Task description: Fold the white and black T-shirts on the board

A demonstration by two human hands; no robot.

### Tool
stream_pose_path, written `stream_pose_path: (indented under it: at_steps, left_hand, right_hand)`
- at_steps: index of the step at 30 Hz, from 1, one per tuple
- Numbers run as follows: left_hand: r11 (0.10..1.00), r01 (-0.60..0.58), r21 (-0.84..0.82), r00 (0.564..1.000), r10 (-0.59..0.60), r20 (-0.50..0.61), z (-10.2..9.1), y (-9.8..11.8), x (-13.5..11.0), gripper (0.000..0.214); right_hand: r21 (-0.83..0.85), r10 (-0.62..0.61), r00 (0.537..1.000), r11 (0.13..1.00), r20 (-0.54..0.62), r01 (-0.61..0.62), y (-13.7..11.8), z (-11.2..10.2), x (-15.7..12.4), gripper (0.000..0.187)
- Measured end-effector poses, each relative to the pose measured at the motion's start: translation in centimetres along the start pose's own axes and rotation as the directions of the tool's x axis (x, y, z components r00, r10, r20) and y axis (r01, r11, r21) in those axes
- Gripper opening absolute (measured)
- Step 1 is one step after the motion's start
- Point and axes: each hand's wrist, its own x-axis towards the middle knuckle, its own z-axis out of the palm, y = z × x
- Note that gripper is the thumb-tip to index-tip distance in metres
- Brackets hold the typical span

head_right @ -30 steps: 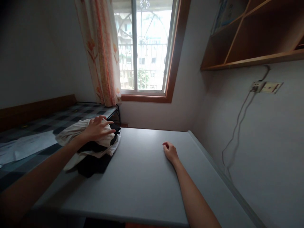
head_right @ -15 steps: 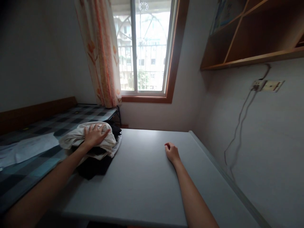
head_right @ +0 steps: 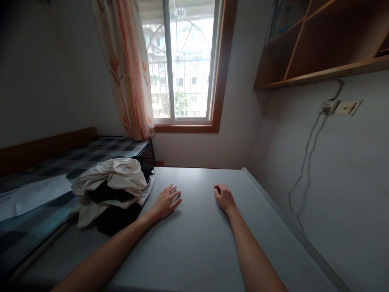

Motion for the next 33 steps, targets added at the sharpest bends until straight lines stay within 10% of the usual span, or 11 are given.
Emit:
stream_pose_path:
  at_steps: [33]
  left_hand:
    - [0.973, 0.201, -0.115, 0.979, -0.199, 0.029, -0.6, -1.5, -2.1, 0.036]
  right_hand:
    - [-0.33, 0.051, 0.938, 0.941, 0.343, 0.07, -1.9, -0.3, -1.9, 0.051]
